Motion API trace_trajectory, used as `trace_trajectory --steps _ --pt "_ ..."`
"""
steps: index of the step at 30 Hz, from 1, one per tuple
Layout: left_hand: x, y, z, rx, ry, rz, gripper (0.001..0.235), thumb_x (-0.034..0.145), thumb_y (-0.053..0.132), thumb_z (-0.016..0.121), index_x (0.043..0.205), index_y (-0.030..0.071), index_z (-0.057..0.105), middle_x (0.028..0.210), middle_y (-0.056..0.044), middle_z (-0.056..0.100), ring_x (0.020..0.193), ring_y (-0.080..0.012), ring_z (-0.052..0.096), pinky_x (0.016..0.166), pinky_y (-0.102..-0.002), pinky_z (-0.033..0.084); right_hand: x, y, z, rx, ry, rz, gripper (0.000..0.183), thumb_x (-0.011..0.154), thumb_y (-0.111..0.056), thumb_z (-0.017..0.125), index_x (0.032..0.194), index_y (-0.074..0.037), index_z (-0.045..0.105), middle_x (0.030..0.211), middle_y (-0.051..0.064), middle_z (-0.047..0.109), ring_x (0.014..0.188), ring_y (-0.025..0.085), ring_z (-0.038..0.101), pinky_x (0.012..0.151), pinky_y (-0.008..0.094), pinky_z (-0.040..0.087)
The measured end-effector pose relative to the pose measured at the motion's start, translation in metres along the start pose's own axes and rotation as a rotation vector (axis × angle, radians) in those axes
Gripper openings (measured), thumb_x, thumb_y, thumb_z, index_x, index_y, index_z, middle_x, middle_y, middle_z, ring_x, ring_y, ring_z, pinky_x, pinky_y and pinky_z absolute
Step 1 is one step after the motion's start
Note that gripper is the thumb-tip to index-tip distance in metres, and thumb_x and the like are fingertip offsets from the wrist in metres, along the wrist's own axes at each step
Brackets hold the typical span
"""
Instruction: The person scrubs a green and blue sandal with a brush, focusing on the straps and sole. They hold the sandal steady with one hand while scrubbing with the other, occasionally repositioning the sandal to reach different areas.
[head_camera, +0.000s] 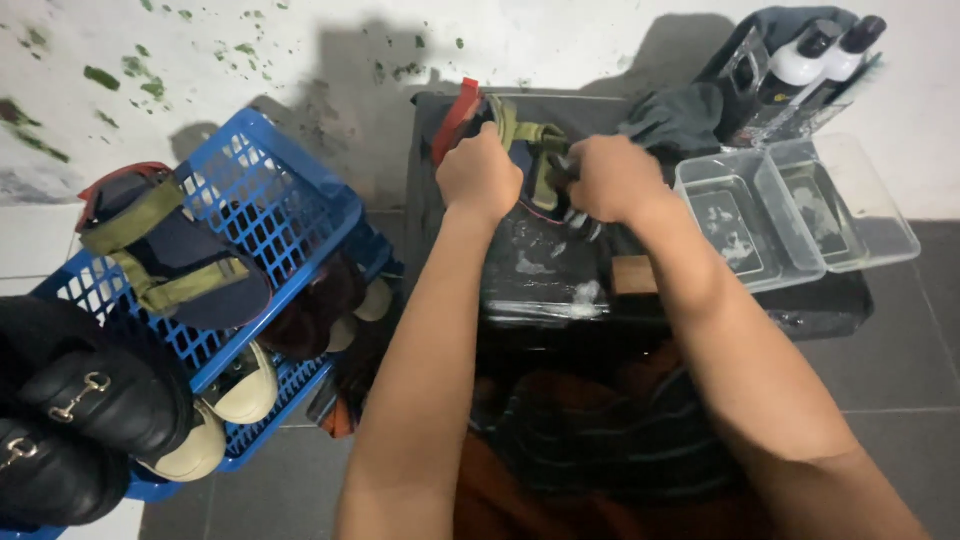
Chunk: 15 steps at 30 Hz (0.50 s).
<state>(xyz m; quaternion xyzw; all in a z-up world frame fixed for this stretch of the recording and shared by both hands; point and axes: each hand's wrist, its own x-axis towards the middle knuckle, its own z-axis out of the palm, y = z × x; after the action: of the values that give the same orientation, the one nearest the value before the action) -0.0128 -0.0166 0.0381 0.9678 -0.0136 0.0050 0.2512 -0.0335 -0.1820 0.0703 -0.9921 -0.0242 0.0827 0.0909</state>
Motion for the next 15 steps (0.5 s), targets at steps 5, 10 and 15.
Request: trace_trajectory --steps 5,10,15 --pt "-0.003 -0.001 -0.003 0.041 0.040 0.033 0.028 0.098 0.020 0.060 0.118 0.002 0.060 0.097 -0.026 0.075 0.096 -0.0483 0.075 0.084 -0.059 0.062 -0.012 -0.005 -0.025 0.064 -0.133 0.006 0.046 0.088 -0.014 0.063 0.131 0.001 0.071 0.109 0.031 0.073 0.099 0.052 0.071 0.077 0.066 0.058" --pt "0.010 0.001 0.009 0.084 0.117 0.017 0.031 0.094 0.030 0.064 0.114 0.006 0.063 0.092 -0.022 0.075 0.090 -0.0466 0.076 0.080 -0.056 0.062 0.000 -0.003 -0.013 -0.023 -0.040 0.054 0.037 0.083 -0.020 0.071 0.115 -0.002 0.077 0.092 0.023 0.076 0.084 0.046 0.075 0.065 0.057 0.060" --pt "0.016 0.007 0.019 0.077 0.173 -0.083 0.031 0.095 0.029 0.062 0.115 0.005 0.064 0.092 -0.020 0.076 0.089 -0.0433 0.077 0.084 -0.051 0.061 0.005 -0.002 -0.009 0.029 -0.091 0.082 0.044 0.083 -0.025 0.069 0.119 0.000 0.076 0.097 0.028 0.075 0.087 0.047 0.074 0.063 0.059 0.059"
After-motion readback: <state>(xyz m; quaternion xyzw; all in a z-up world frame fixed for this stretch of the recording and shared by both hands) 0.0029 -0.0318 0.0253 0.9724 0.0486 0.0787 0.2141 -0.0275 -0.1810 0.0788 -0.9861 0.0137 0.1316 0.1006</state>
